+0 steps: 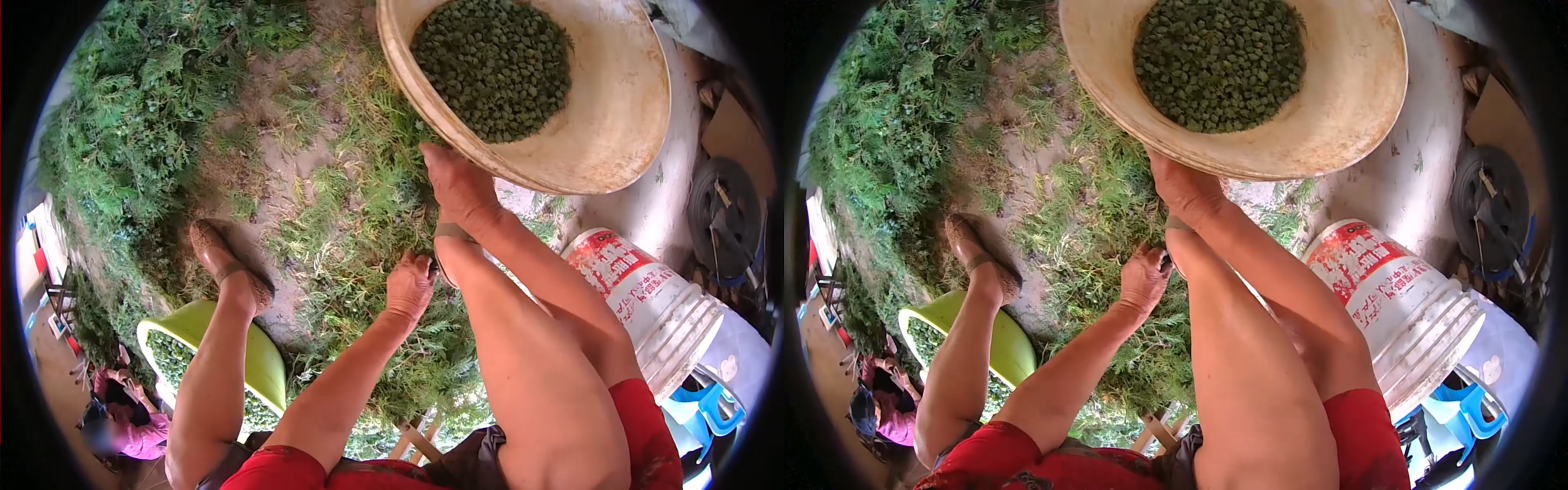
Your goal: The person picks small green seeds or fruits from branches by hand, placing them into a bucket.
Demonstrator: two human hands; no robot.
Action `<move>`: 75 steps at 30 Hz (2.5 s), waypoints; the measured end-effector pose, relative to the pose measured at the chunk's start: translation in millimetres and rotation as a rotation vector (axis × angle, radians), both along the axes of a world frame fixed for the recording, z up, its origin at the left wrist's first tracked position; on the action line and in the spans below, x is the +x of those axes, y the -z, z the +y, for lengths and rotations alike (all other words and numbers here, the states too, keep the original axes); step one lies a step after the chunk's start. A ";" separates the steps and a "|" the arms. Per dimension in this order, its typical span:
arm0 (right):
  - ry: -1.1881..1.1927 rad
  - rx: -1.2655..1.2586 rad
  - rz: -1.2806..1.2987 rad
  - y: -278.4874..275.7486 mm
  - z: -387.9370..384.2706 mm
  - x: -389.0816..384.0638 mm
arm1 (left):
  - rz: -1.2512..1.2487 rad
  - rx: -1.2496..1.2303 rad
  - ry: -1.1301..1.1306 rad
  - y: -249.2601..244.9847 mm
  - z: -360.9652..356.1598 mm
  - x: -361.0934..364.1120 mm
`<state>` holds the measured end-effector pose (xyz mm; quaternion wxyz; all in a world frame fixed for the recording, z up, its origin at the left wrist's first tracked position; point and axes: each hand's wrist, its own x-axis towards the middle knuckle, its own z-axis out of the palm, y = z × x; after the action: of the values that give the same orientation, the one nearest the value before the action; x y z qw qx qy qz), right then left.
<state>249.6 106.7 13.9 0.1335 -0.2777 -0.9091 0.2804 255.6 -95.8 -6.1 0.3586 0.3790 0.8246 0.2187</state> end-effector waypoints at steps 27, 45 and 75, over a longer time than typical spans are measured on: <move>0.200 -1.890 0.167 -43.1 1.3 -26.8 | -1.091 0.602 -0.849 -66.6 -0.2 -236.6; 0.399 -2.116 -0.025 -52.4 -5.2 -8.9 | 0.699 -0.099 -0.183 -43.8 204.8 -357.9; 0.004 -1.723 0.233 -107.1 -20.7 -84.4 | -1.277 0.571 -0.723 -132.1 66.8 -205.6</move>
<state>165.2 85.9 121.0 -0.0304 -0.2530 -0.3603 0.8974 50.0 -29.0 126.0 0.5584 -0.0341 0.4431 0.7005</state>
